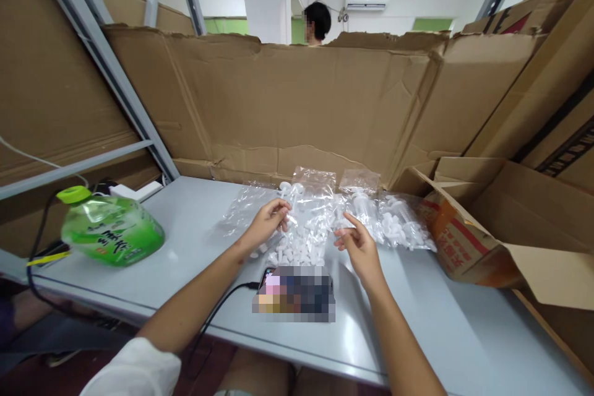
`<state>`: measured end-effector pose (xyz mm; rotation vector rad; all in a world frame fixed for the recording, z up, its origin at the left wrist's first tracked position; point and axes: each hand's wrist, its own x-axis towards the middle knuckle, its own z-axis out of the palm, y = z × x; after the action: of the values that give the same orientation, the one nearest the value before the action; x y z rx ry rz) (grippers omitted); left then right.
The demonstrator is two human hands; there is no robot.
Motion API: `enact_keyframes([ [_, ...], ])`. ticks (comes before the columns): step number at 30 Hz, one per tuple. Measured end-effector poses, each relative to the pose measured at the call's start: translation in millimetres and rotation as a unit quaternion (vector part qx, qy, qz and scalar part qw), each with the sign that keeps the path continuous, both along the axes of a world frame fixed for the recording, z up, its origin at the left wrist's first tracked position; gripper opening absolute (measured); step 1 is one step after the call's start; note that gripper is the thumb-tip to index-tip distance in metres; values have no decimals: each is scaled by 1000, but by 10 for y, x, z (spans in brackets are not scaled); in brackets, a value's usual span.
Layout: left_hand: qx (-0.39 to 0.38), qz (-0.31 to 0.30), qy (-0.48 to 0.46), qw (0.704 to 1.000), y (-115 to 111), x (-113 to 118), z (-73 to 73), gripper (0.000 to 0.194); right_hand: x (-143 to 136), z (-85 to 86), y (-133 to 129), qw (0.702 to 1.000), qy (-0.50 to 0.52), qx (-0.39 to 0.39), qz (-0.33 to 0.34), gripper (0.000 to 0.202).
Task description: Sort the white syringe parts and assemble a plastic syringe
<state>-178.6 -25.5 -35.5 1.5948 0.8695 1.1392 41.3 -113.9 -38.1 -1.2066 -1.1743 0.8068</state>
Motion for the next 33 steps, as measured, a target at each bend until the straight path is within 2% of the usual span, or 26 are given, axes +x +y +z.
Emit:
enact_keyframes([
  [4, 7, 65, -17, 998, 178, -351, 217, 27, -16, -31, -3, 999, -38, -7, 21, 39],
  [7, -43, 96, 61, 993, 342, -738, 285, 33, 0, -54, -2, 998, -58, -11, 19, 35],
  [9, -65, 135, 138, 979, 444, -984, 227, 35, 4, -56, -7, 998, -67, -12, 19, 33],
  [14, -80, 207, 263, 939, 615, -1370, -100, 23, -13, -50, -22, 995, -93, -16, 25, 32],
  [18, -77, 240, 379, 891, 669, -1473, -258, 22, -5, -62, -16, 994, -108, -20, 24, 33],
  [22, -77, 254, 464, 845, 682, -1500, -301, 28, -3, -45, -18, 994, -103, -19, 21, 33],
  [25, -84, 243, 505, 824, 706, -1525, -297, 28, -18, -16, -24, 995, -89, -24, 26, 33],
  [29, -86, 225, 532, 812, 749, -1590, -203, 30, -34, -1, -29, 995, -85, -28, 33, 32],
  [33, -51, 230, 536, 811, 663, -1555, 5, 38, -28, -23, -26, 995, -90, -32, 38, 31],
])
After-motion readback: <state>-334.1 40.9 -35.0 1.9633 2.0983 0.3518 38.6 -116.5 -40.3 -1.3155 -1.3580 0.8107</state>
